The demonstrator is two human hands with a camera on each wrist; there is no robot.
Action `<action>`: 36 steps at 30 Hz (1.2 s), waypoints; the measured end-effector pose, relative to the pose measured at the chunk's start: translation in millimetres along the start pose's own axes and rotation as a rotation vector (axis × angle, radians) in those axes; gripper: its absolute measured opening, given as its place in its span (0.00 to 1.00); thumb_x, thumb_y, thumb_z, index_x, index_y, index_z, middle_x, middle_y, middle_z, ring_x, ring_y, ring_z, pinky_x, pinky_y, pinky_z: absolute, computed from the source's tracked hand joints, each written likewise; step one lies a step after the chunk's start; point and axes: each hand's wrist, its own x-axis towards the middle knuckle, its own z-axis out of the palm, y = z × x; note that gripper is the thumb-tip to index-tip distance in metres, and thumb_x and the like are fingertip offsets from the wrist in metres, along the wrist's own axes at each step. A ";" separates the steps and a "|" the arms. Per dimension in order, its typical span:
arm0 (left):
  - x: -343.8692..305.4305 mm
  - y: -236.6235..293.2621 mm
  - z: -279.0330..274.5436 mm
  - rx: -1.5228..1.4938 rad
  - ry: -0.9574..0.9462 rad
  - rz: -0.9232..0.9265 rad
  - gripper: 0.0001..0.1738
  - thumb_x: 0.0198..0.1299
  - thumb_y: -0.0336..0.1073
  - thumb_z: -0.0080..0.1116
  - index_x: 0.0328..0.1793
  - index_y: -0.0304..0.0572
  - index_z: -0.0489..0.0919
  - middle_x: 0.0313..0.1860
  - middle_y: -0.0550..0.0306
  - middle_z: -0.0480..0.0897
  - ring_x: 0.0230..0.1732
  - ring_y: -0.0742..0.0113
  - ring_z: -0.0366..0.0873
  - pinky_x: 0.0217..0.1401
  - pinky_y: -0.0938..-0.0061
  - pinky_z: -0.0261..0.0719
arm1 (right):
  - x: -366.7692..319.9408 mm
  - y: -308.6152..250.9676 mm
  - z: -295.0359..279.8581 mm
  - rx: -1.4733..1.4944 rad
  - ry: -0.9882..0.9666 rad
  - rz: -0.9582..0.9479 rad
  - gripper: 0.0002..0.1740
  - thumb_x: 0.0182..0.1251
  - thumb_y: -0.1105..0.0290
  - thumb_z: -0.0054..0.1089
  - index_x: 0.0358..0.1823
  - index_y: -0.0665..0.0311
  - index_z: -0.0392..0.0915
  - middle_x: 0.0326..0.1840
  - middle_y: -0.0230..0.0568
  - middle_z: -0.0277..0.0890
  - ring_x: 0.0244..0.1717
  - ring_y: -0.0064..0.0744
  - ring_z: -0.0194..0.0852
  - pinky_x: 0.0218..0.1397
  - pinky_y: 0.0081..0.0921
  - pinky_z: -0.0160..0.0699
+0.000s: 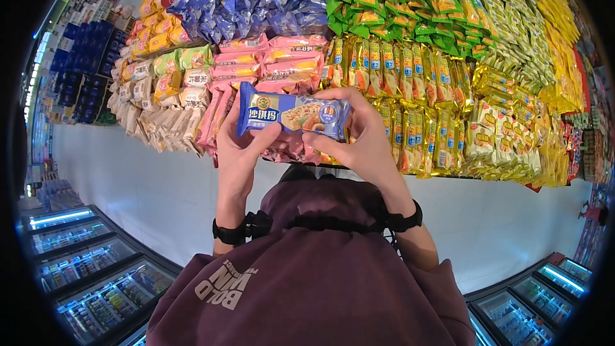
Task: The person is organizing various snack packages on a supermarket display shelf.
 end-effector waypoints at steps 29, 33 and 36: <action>-9.4 11.3 11.0 -0.071 0.051 -0.002 0.18 0.57 0.25 0.69 0.53 0.28 0.79 0.43 0.53 0.86 0.39 0.73 0.85 0.44 0.77 0.85 | -2.4 0.7 5.1 0.000 0.067 -0.046 0.29 0.60 0.77 0.71 0.61 0.66 0.66 0.45 0.41 0.82 0.45 0.22 0.81 0.46 0.20 0.79; -6.1 9.9 13.7 -0.069 0.032 0.006 0.17 0.57 0.26 0.70 0.51 0.28 0.80 0.42 0.53 0.86 0.38 0.72 0.85 0.43 0.76 0.86 | -4.3 -0.7 1.6 -0.051 0.073 -0.044 0.28 0.60 0.76 0.70 0.60 0.66 0.66 0.44 0.40 0.82 0.45 0.22 0.81 0.46 0.21 0.78; -5.1 8.2 14.6 -0.066 0.032 0.005 0.16 0.57 0.26 0.70 0.50 0.28 0.81 0.42 0.52 0.86 0.38 0.72 0.85 0.43 0.76 0.86 | -7.0 -4.9 1.2 -0.108 0.090 -0.018 0.26 0.61 0.75 0.71 0.58 0.65 0.68 0.43 0.40 0.82 0.44 0.23 0.81 0.48 0.22 0.77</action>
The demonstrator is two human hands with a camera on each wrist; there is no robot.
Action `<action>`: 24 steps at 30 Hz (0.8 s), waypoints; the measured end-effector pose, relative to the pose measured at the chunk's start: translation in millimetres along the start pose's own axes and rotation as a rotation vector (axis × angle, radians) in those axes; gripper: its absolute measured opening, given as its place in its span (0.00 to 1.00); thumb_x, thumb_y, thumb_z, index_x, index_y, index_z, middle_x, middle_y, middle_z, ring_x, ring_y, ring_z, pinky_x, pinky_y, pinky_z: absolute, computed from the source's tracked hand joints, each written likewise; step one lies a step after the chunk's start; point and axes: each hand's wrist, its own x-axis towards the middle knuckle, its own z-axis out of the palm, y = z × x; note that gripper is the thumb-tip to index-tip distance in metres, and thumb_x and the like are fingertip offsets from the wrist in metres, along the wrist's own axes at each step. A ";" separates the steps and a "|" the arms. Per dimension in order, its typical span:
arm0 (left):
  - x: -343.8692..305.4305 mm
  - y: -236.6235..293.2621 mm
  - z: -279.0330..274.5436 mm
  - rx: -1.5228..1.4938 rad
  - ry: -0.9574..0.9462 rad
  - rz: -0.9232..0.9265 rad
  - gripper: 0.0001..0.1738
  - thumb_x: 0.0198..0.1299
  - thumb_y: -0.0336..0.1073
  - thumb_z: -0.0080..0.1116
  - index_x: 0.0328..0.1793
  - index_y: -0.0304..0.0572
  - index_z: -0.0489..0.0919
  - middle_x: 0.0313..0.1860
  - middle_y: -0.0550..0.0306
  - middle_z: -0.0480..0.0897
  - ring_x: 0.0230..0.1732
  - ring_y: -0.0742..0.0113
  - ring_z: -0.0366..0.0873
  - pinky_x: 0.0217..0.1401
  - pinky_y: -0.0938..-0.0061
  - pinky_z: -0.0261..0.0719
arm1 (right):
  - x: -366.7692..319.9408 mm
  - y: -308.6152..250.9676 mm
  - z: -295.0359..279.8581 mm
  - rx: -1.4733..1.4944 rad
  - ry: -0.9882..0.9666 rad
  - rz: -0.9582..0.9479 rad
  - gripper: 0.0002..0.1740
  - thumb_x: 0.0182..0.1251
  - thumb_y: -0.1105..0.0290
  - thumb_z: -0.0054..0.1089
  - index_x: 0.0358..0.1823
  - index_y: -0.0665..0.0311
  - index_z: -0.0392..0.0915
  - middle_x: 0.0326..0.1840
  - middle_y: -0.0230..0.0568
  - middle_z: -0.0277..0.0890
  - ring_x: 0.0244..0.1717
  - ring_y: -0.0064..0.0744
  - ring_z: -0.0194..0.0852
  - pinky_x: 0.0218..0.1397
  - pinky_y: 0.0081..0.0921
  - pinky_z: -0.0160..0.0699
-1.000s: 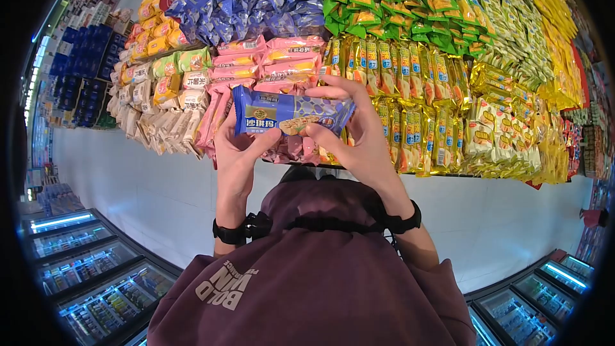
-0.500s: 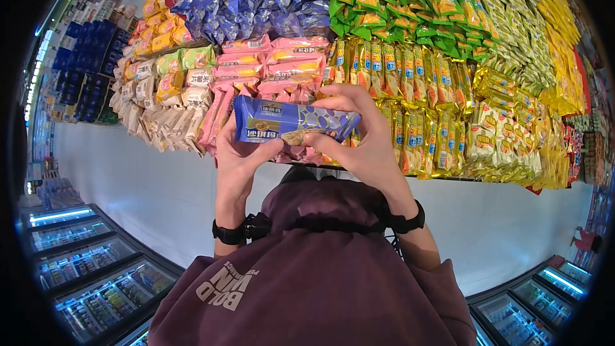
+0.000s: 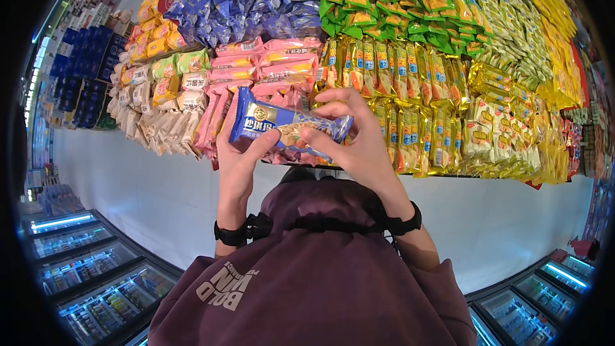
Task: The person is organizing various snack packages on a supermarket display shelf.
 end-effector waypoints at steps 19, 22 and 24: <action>2.1 -5.6 -9.3 0.228 -0.098 0.193 0.21 0.50 0.25 0.74 0.51 0.32 0.81 0.47 0.54 0.85 0.47 0.71 0.82 0.52 0.74 0.80 | 2.7 2.4 -6.8 -0.330 -0.109 -0.323 0.26 0.53 0.78 0.74 0.55 0.65 0.74 0.55 0.43 0.78 0.57 0.34 0.75 0.63 0.32 0.69; 6.0 -6.1 -17.8 0.357 -0.179 0.297 0.27 0.43 0.20 0.75 0.52 0.33 0.79 0.50 0.50 0.83 0.52 0.65 0.82 0.57 0.68 0.80 | 7.6 -1.4 -6.5 -0.480 -0.132 -0.414 0.27 0.50 0.72 0.75 0.54 0.62 0.76 0.52 0.41 0.79 0.52 0.42 0.76 0.61 0.37 0.69; 9.8 -8.4 -20.8 0.292 -0.209 0.312 0.25 0.43 0.19 0.74 0.51 0.33 0.80 0.49 0.49 0.83 0.53 0.63 0.81 0.57 0.68 0.81 | 9.3 -9.6 -3.6 -0.583 -0.138 -0.506 0.27 0.50 0.72 0.75 0.54 0.60 0.76 0.51 0.40 0.78 0.52 0.44 0.75 0.60 0.38 0.70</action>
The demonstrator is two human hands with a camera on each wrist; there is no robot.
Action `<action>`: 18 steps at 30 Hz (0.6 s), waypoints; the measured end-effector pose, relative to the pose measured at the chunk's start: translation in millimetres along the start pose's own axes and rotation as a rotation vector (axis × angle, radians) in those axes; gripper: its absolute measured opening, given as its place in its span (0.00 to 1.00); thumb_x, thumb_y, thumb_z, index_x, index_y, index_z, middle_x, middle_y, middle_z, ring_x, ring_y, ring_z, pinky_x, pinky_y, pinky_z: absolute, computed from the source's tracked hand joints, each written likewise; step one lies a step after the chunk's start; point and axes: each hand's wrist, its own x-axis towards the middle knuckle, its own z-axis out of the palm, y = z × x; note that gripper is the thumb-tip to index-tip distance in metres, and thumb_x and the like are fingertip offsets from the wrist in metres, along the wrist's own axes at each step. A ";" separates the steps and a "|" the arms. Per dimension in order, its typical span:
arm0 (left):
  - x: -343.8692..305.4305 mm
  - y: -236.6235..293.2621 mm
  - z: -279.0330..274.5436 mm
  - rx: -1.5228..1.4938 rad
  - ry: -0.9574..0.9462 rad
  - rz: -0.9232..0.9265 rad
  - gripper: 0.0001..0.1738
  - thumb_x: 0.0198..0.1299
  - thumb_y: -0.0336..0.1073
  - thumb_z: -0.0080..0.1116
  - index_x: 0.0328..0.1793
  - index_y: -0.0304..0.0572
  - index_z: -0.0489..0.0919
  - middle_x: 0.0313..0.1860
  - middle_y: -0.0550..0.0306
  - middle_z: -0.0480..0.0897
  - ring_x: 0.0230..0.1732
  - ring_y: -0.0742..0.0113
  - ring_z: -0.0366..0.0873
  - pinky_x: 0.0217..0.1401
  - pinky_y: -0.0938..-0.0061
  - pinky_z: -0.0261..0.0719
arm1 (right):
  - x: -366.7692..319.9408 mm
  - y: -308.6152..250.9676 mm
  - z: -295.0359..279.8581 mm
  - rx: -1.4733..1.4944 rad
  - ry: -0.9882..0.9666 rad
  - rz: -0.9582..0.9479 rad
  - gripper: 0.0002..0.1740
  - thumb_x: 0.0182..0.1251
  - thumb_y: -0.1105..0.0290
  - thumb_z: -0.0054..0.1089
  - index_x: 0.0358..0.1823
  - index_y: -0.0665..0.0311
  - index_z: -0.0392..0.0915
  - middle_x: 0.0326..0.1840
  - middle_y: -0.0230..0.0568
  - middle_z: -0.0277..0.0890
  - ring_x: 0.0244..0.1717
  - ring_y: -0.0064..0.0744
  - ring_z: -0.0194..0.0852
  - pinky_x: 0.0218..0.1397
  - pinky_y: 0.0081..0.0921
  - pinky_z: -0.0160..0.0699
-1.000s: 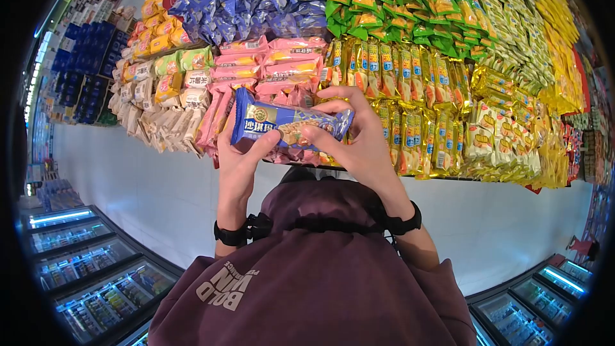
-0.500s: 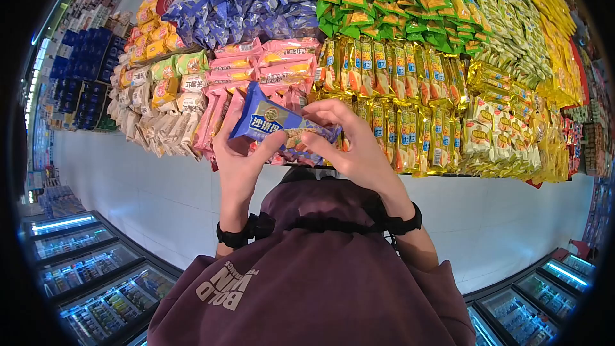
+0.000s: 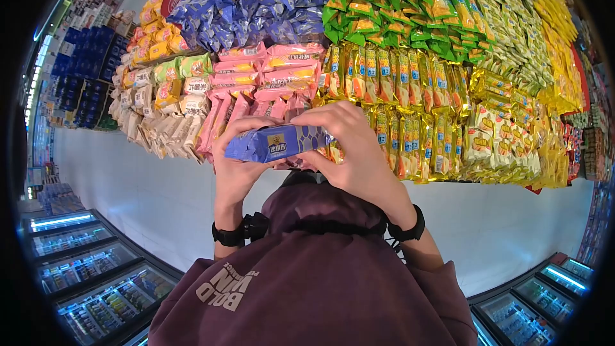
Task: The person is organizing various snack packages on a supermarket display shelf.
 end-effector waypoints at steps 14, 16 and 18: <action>5.9 -12.9 -25.5 -0.245 -0.012 -0.244 0.29 0.53 0.24 0.74 0.61 0.31 0.74 0.46 0.57 0.82 0.45 0.73 0.81 0.48 0.75 0.82 | 43.0 -30.0 -0.6 -0.170 -0.150 0.063 0.24 0.55 0.64 0.74 0.52 0.62 0.76 0.39 0.44 0.78 0.41 0.45 0.80 0.44 0.37 0.79; 8.9 -10.7 -32.0 -0.292 0.025 -0.253 0.20 0.57 0.25 0.71 0.55 0.31 0.79 0.40 0.61 0.83 0.38 0.78 0.79 0.40 0.79 0.79 | 54.6 -36.8 4.4 -0.139 -0.198 0.144 0.24 0.56 0.65 0.73 0.53 0.62 0.75 0.39 0.44 0.78 0.43 0.46 0.80 0.45 0.37 0.79; 9.4 -13.5 -45.0 -0.262 0.055 -0.286 0.14 0.59 0.24 0.68 0.51 0.31 0.81 0.37 0.62 0.83 0.36 0.80 0.78 0.37 0.82 0.77 | 67.3 -34.0 8.8 -0.158 -0.244 0.137 0.25 0.58 0.61 0.70 0.54 0.63 0.75 0.40 0.46 0.78 0.44 0.49 0.80 0.46 0.40 0.79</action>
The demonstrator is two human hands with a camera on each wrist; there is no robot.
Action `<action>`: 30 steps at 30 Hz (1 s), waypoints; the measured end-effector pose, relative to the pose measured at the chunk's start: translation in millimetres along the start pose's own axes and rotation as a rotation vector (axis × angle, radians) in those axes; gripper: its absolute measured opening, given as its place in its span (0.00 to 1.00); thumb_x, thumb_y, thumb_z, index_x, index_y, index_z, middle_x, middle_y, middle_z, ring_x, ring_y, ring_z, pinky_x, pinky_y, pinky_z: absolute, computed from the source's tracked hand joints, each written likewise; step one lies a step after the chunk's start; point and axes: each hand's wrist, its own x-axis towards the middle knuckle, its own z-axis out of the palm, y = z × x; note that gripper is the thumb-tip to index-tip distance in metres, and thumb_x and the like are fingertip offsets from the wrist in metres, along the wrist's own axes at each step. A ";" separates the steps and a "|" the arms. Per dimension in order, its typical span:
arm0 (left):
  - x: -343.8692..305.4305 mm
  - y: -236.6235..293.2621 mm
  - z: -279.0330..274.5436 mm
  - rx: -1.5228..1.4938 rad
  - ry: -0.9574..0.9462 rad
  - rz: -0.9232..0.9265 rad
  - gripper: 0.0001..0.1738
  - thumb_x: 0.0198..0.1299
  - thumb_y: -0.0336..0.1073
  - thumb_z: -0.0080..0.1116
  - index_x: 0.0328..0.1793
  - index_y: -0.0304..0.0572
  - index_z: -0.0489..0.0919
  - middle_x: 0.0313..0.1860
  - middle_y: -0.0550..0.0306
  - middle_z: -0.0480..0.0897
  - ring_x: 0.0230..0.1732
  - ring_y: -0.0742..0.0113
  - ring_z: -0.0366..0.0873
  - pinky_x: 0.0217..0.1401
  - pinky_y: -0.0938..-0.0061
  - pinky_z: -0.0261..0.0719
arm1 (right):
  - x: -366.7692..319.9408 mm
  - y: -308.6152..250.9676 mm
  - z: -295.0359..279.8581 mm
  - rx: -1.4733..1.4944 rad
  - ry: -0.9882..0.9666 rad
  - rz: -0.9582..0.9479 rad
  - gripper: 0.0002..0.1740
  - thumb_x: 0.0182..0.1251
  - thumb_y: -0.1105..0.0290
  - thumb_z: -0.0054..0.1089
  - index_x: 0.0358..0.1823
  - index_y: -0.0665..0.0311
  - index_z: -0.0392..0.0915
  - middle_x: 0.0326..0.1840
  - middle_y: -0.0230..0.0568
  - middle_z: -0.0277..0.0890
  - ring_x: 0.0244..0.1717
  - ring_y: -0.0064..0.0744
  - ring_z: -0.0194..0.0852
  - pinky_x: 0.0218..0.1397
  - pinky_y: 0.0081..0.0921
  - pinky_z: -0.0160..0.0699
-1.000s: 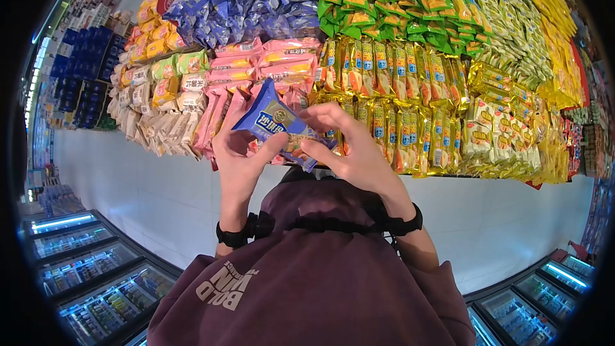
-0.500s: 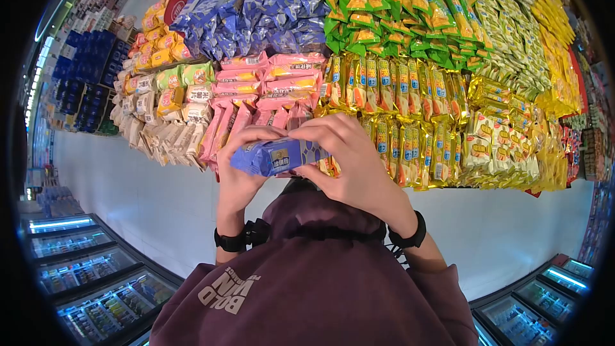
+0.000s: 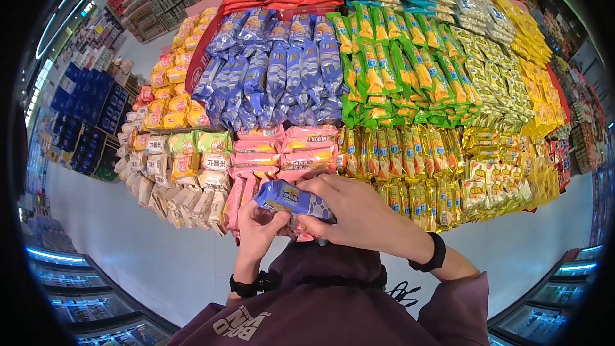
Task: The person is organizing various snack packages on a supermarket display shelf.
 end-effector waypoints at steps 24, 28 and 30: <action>24.0 50.9 -97.9 0.042 -0.040 -0.039 0.12 0.71 0.24 0.52 0.57 0.29 0.78 0.47 0.49 0.86 0.46 0.70 0.83 0.52 0.75 0.79 | 303.5 117.9 -88.4 0.170 0.088 0.628 0.19 0.68 0.53 0.61 0.27 0.60 0.79 0.20 0.23 0.66 0.20 0.16 0.53 0.24 0.24 0.48; 25.3 50.1 -106.8 0.067 -0.022 -0.033 0.11 0.70 0.24 0.52 0.55 0.29 0.79 0.47 0.50 0.86 0.45 0.70 0.83 0.50 0.77 0.78 | 309.7 96.7 -85.4 0.210 0.026 0.650 0.25 0.67 0.48 0.65 0.22 0.59 0.72 0.19 0.26 0.61 0.20 0.18 0.52 0.23 0.25 0.47; 27.2 52.7 -107.7 0.065 -0.019 -0.039 0.10 0.70 0.24 0.52 0.55 0.29 0.79 0.47 0.50 0.86 0.45 0.70 0.83 0.50 0.77 0.78 | 313.7 108.6 -77.3 0.242 0.067 0.618 0.26 0.66 0.46 0.66 0.21 0.59 0.71 0.17 0.25 0.58 0.17 0.20 0.50 0.22 0.24 0.49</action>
